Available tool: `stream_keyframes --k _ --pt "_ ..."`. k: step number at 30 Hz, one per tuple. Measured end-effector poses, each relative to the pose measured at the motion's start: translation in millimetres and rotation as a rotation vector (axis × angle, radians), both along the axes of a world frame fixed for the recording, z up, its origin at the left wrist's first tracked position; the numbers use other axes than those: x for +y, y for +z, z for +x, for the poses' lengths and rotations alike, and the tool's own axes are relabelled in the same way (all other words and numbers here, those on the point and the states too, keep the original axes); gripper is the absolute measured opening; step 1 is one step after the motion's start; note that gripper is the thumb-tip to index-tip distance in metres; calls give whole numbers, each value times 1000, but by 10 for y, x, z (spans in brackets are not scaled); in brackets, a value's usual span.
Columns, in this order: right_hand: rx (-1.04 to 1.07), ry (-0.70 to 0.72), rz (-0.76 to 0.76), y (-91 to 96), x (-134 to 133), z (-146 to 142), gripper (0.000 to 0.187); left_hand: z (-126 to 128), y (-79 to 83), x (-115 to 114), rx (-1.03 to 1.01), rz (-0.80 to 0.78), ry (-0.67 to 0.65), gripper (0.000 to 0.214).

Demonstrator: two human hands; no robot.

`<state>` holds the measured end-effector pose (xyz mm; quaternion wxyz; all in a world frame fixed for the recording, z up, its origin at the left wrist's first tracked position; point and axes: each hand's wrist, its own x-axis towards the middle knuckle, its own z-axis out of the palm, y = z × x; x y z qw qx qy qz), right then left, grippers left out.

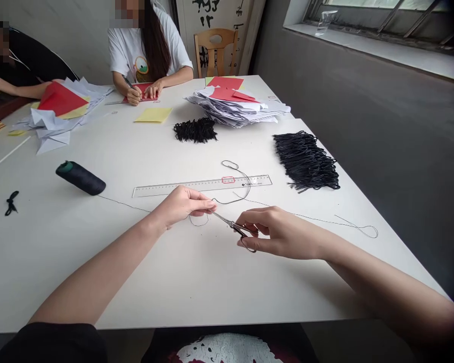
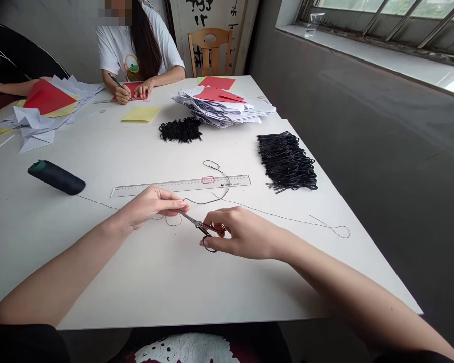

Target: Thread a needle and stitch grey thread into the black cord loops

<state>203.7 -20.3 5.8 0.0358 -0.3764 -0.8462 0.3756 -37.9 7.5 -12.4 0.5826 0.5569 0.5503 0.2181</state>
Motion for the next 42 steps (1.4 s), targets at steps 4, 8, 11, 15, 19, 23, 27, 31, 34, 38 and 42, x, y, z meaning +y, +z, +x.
stream_keyframes --k 4,8,11,15,19,23,27,31,34,38,42 --pt "60 27 -96 -52 84 -13 23 35 1 -17 -61 -152 -19 27" --pt "56 48 -163 -111 115 -25 29 30 3 -17 -63 -181 -25 28" --pt "43 47 -190 -121 130 -25 30 22 10 -15 -62 -191 -40 26" --pt "25 50 -207 -138 143 -15 31 21 7 -13 -48 -196 -48 26" --pt "2 61 -220 -151 148 -2 33 16 -15 -7 -49 -186 -44 26" --pt "-13 68 -224 -154 133 4 31 16 -20 -6 -57 -179 -48 25" --pt "10 91 -179 -167 100 4 35 23 2 -11 -65 -184 -37 25" --pt "16 97 -109 -188 79 -8 36 30 25 -18 -86 -179 -15 26" --pt "36 93 -122 -197 79 -23 35 33 25 -22 -106 -176 -9 26" --pt "66 88 -137 -201 79 -40 33 35 20 -26 -122 -169 -14 26" --pt "81 87 -129 -217 74 -44 30 34 24 -30 -124 -165 -16 25"
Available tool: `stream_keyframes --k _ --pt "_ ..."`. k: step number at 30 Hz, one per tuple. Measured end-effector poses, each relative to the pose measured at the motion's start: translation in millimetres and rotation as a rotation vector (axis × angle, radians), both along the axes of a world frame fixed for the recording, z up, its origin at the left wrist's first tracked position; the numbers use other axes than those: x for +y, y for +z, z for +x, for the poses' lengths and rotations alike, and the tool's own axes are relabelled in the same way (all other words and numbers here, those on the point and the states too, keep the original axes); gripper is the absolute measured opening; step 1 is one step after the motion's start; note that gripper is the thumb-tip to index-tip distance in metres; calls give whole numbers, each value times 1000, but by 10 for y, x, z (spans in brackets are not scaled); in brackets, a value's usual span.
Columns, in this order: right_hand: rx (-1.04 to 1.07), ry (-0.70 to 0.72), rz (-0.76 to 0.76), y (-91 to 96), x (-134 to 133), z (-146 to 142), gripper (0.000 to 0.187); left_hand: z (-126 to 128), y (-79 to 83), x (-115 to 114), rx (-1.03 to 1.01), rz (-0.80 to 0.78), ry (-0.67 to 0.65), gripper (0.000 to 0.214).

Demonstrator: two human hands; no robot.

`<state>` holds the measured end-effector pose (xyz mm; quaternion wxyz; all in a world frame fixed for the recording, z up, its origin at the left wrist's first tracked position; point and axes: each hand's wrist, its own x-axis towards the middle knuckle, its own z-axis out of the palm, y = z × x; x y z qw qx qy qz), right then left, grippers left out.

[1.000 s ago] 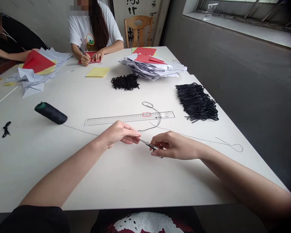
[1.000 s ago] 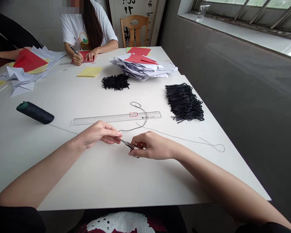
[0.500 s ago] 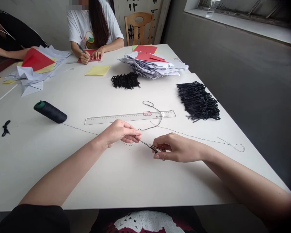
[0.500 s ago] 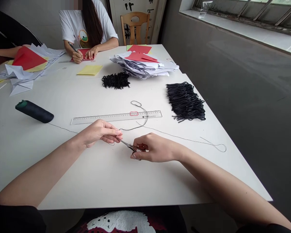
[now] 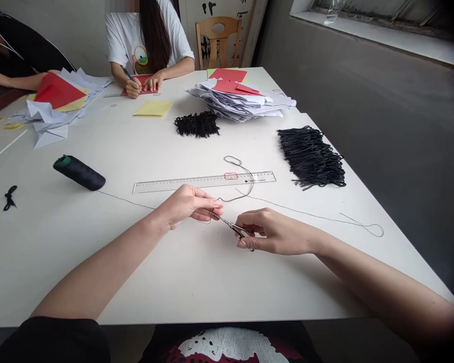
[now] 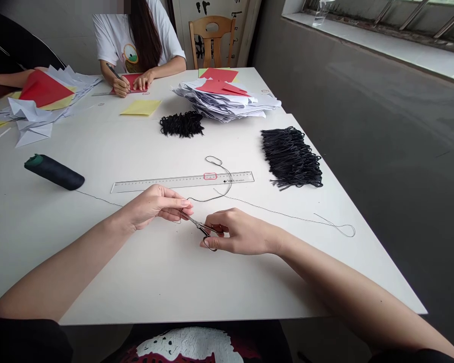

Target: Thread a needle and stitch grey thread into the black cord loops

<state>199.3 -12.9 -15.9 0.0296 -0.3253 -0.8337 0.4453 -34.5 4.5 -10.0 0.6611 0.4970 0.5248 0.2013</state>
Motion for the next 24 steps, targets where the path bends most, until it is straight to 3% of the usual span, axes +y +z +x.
stream_keyframes --k 10,16,24 --pt "-31 -2 -37 32 -19 -14 21 -1 15 1 18 19 6 26" --pt "-229 -12 129 17 -50 140 18 -21 8 7 49 22 34 28" --pt "-412 -173 330 -42 -71 186 10 15 56 -54 26 87 -27 27"
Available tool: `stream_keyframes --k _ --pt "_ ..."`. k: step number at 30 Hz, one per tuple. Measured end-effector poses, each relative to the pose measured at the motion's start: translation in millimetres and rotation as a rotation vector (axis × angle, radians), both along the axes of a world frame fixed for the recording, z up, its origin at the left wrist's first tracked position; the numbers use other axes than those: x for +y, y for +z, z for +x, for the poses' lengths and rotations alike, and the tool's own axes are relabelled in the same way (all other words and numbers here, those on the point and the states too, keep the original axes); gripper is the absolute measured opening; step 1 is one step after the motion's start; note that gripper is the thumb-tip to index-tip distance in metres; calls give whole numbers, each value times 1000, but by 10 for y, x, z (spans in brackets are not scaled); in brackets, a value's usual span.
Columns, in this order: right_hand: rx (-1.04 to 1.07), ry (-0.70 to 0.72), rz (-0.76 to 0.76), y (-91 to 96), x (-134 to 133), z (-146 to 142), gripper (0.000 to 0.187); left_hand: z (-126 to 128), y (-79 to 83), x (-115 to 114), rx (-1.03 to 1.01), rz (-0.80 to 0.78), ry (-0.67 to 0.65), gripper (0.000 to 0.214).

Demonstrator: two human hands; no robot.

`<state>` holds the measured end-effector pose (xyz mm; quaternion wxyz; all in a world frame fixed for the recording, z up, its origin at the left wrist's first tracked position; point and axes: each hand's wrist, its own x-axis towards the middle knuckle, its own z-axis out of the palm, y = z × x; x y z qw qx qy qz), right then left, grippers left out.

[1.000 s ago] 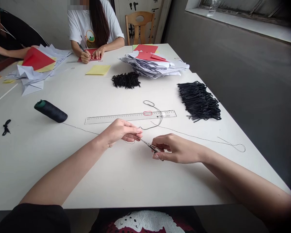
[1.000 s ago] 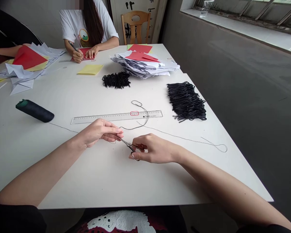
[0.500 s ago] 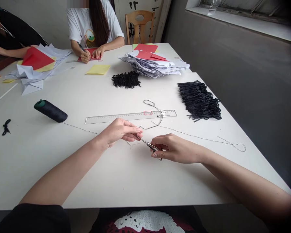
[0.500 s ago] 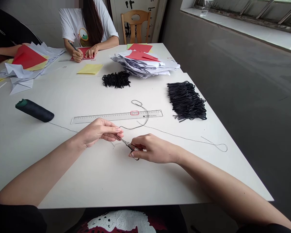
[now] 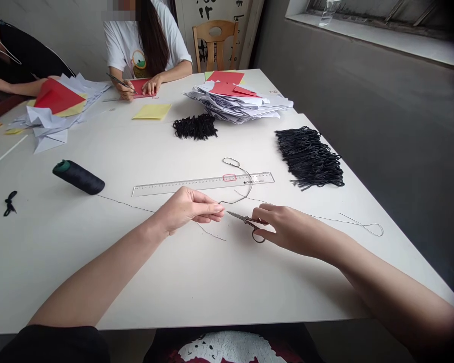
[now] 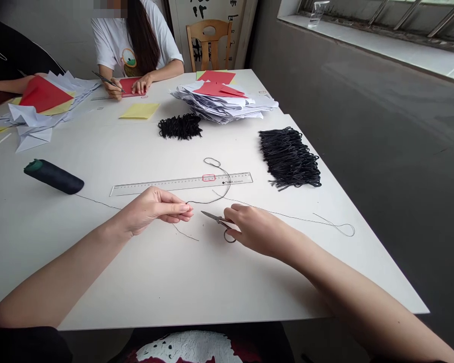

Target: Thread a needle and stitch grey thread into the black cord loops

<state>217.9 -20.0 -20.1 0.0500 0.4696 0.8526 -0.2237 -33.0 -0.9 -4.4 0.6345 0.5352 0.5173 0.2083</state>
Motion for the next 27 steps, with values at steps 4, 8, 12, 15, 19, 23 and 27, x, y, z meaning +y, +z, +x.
stream_keyframes --k 4,8,12,15,19,23,27 --pt "-12 36 2 -33 1 -20 13 18 49 -38 -7 16 -19 24" --pt "41 57 -6 -57 -3 -11 13 32 59 -54 -6 29 -42 23" --pt "56 57 -20 -64 0 2 10 42 59 -53 40 87 -54 23" --pt "47 57 -21 -52 5 1 9 -26 52 23 172 301 43 22" --pt "9 52 -25 -17 -1 -7 9 -257 59 226 261 537 338 26" --pt "22 63 -10 7 25 -6 12 -490 178 360 178 530 484 29" --pt "215 54 69 53 137 -59 15 -600 363 352 93 531 565 22"
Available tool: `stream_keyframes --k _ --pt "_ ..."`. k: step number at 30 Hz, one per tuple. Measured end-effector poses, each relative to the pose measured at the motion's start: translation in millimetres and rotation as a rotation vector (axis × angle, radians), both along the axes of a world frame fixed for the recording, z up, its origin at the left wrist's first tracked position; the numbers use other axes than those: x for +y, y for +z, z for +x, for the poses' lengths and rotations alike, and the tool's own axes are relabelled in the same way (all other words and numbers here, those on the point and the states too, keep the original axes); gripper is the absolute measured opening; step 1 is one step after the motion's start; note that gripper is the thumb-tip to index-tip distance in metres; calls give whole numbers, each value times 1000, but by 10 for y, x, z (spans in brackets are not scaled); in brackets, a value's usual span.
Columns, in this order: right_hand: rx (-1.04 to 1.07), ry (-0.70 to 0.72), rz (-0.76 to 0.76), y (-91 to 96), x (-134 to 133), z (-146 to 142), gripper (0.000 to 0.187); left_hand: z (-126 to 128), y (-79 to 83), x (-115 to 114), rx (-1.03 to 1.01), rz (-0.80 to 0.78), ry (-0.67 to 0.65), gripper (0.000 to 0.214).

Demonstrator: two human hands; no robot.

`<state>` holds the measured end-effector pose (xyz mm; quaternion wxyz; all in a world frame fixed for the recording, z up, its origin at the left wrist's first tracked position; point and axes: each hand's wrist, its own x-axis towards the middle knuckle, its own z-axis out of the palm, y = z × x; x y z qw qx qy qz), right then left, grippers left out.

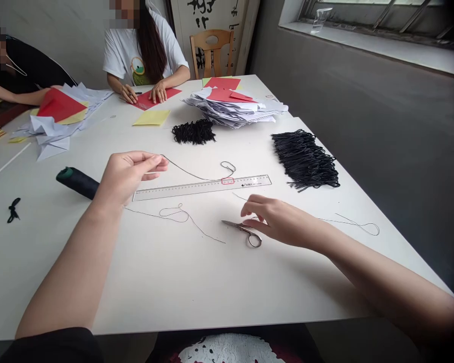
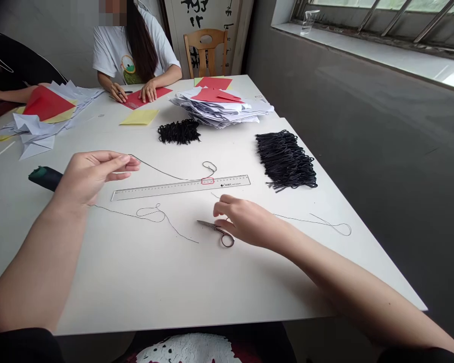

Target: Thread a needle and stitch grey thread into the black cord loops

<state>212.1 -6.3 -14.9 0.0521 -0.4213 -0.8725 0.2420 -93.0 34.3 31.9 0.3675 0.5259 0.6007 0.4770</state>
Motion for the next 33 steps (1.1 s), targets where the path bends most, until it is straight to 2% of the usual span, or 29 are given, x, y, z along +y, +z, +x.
stream_keyframes --k 4,6,7,9,12,14,17,19,21,25,28,31,33 --pt "237 16 99 87 99 -201 14 29 97 -68 -211 -37 -70 18" --pt "277 71 127 108 109 -338 13 80 102 -100 -291 -15 -113 9" --pt "257 112 133 107 103 -404 13 109 98 -114 -315 11 -124 4" --pt "142 218 151 84 75 -516 17 164 81 -135 -362 56 -155 11" --pt "-80 328 176 17 1 -604 18 229 40 -152 -491 34 -244 15" --pt "-171 306 168 -39 -71 -612 12 267 -2 -156 -587 -16 -269 13" --pt "-212 210 151 -136 -204 -589 17 331 -101 -160 -658 -81 -258 11" --pt "-218 147 144 -212 -291 -575 13 384 -189 -164 -654 -95 -257 9" --pt "-216 102 142 -291 -356 -568 10 446 -291 -173 -626 -89 -256 16" --pt "-122 120 151 -385 -368 -541 15 588 -509 -220 -547 -81 -243 28" --pt "28 120 212 -325 -280 -473 12 694 -644 -282 -490 -79 -258 39" --pt "185 79 308 -161 -158 -370 10 777 -714 -346 -476 -96 -280 58" --pt "247 61 366 -33 -84 -305 9 811 -725 -376 -485 -128 -282 61"
